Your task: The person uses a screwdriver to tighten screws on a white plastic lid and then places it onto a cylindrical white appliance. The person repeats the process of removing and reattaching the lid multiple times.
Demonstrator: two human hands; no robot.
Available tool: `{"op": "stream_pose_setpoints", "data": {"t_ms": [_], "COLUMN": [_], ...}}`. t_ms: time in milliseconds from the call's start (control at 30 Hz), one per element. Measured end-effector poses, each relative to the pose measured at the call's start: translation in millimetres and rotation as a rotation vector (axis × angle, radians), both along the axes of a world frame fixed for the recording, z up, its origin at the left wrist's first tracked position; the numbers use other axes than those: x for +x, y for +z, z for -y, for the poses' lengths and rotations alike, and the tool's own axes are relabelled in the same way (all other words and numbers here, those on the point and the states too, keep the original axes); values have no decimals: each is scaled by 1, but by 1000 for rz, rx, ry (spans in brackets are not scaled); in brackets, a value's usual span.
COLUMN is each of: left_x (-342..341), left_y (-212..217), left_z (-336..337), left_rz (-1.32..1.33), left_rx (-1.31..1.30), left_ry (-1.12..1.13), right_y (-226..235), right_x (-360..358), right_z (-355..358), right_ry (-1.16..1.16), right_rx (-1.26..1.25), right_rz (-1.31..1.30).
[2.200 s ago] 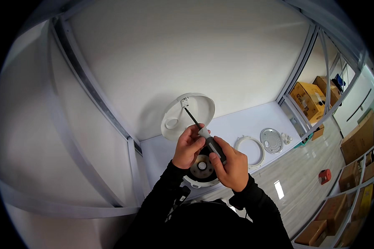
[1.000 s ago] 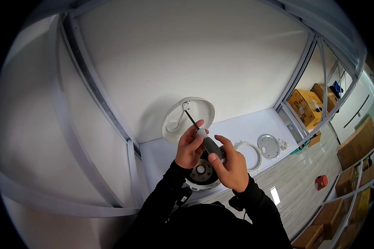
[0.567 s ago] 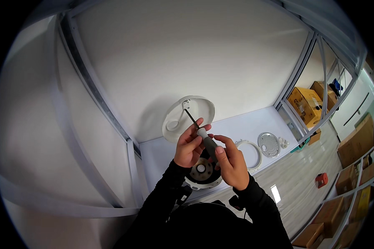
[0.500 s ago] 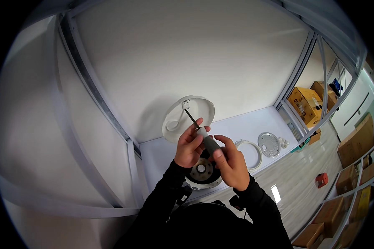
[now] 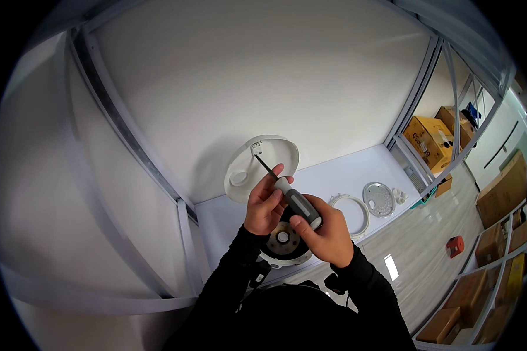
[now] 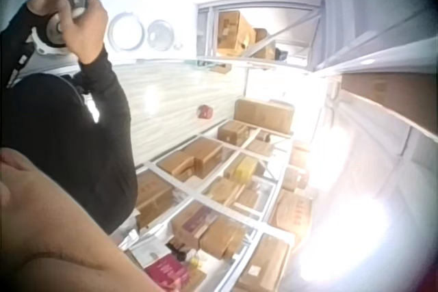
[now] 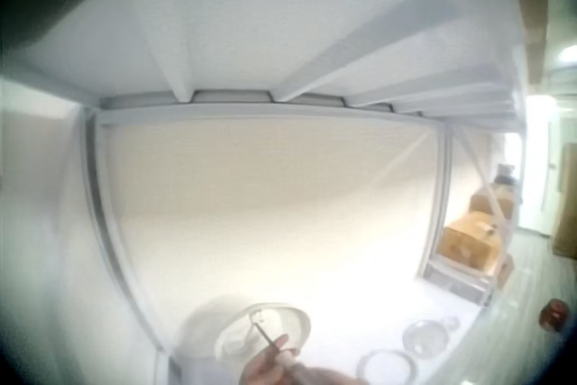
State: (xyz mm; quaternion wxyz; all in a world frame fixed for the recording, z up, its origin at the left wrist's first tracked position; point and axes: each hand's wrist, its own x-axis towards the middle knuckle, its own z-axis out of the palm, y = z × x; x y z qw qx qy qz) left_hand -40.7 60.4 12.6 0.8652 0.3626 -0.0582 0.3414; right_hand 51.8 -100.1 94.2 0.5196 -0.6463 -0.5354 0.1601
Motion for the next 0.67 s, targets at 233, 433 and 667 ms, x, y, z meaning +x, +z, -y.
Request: {"op": "stream_pose_setpoints", "data": {"t_ms": [233, 433, 667], "left_x": [7, 2, 10], "left_y": [-11, 3, -25], "left_z": [-10, -2, -16], "left_rz": [19, -29, -96], "left_rx": [28, -45, -34], "left_ry": [-5, 31, 53], "right_y": [-3, 3, -2], "right_x": [-5, -4, -3], "right_z": [-6, -3, -3], "right_ry": [-192, -147, -164], "right_rx": [173, -112, 51], "right_rz": [346, -29, 317]}}
